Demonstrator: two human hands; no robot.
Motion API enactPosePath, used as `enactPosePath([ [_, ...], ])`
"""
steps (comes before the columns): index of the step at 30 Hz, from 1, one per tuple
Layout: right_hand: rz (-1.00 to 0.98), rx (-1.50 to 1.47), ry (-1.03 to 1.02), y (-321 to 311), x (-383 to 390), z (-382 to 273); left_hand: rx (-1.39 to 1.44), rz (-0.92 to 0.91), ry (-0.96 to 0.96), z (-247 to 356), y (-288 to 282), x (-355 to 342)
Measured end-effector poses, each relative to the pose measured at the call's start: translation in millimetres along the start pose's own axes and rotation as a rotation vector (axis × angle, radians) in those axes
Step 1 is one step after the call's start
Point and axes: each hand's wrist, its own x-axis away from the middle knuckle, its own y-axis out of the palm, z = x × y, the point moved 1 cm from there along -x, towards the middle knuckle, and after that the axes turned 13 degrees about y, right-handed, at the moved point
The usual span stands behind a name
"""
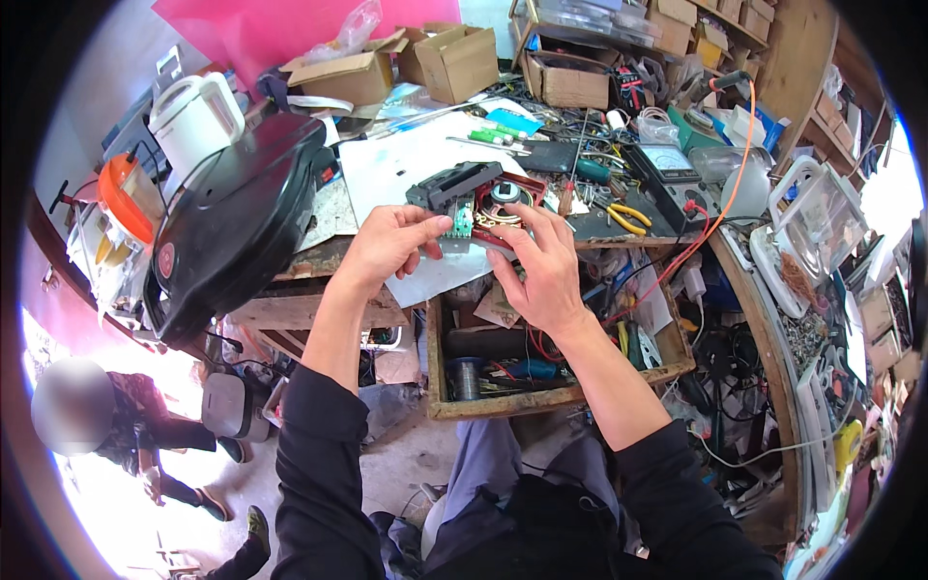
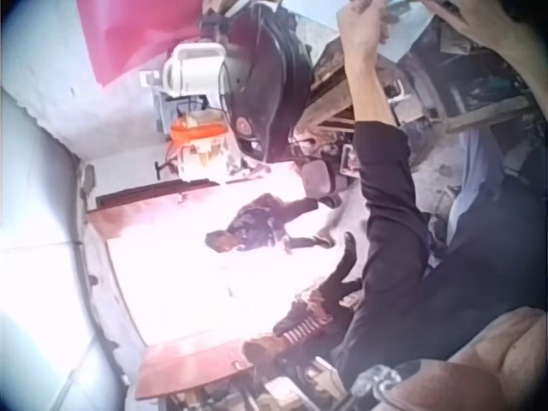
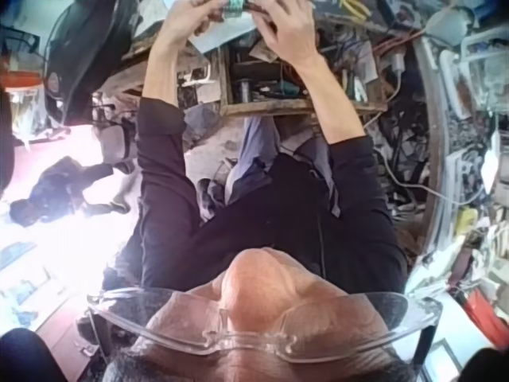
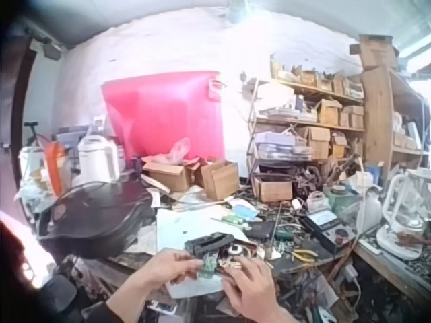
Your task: The person disassembles a small electronic device, removes a circuit board, and uses pliers to cut a wire. They then use a soldering iron to work on the board's connections before wiping the area with a cloth.
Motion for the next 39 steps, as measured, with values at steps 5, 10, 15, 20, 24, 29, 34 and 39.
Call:
enactPosePath([
  [5,0.013,-0.003,0.011,2,2,1,-0.031,-0.004,-0.028,1,0,-1],
  [10,0.030,-0.007,0.016,2,3,3,-0.059,-0.007,-0.037,3,2,-2],
  [15,0.032,-0.006,0.016,1,1,2,-0.047,-0.013,-0.024,2,1,0],
  [20,0.062,-0.001,-0.004,0,0,3,-0.044,-0.012,-0.015,0,3,-3],
  [24,0.080,0.032,-0.072,-7,-3,-6,-0.095,-0.013,-0.018,4,2,-2],
  [29,0.059,0.032,-0.163,-26,11,-24,-0.112,0.028,-0.008,7,4,-1],
  [34,-0.189,-0.027,-0.102,-53,46,-34,-0.111,0.138,0.037,1,5,1],
  [39,-0.541,-0.097,-0.134,-41,73,-37,-0.052,0.290,0.091,-7,2,6],
])
